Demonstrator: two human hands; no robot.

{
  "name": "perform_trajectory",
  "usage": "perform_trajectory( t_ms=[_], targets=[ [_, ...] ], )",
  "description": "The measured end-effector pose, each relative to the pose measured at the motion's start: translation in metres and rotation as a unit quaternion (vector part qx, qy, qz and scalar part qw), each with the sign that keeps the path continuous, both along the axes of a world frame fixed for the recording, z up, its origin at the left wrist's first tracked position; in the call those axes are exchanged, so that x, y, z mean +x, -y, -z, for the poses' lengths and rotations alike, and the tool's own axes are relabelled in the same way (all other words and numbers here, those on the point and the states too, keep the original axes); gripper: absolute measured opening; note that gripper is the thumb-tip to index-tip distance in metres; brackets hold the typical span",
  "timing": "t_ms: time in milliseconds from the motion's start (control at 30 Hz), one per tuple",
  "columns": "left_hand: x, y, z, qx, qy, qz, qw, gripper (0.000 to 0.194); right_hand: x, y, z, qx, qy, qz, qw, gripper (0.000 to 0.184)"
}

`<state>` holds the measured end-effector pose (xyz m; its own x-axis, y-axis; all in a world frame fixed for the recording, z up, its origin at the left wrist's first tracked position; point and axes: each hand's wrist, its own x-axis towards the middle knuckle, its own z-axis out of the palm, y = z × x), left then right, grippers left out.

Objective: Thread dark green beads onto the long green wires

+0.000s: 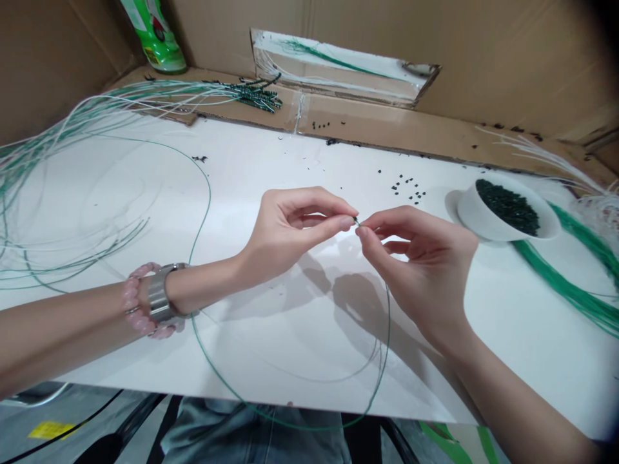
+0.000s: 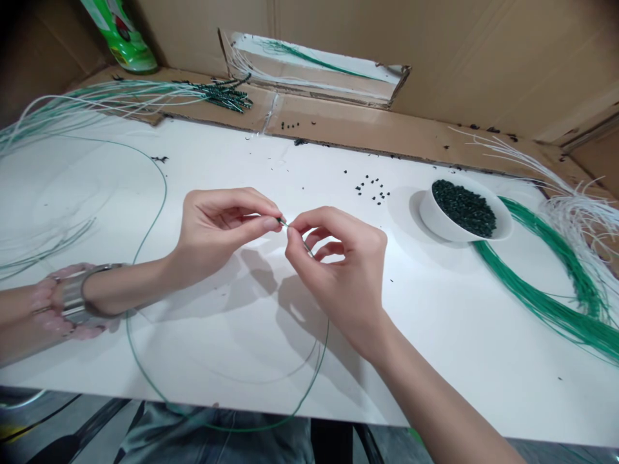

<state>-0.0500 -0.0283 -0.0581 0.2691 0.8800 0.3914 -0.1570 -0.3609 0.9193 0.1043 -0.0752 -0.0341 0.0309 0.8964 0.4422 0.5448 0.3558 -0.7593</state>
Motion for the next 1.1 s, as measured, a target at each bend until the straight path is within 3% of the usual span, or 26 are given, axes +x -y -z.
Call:
perform_trajectory(
  t_ms=[333, 567, 1100],
  targets=[
    [-0.0007, -0.0009, 0.0007, -0.033, -0.001, 0.019, 0.999, 0.005, 0.0008, 0.0011, 0.0002, 0.024, 0.001, -0.008, 1.0, 0.014],
    [-0.0001, -0.0056, 0.0029, -0.074, 0.037, 0.073, 0.994, 0.006, -0.0003, 0.0016, -0.002, 0.028, -0.01, -0.012, 0.999, 0.014],
    [-0.0013, -0.0065, 0.0036, -0.052, 0.038, 0.096, 0.993, 0.014, 0.0004, 0.0021, -0.0015, 0.024, 0.004, -0.006, 1.0, 0.015]
  ],
)
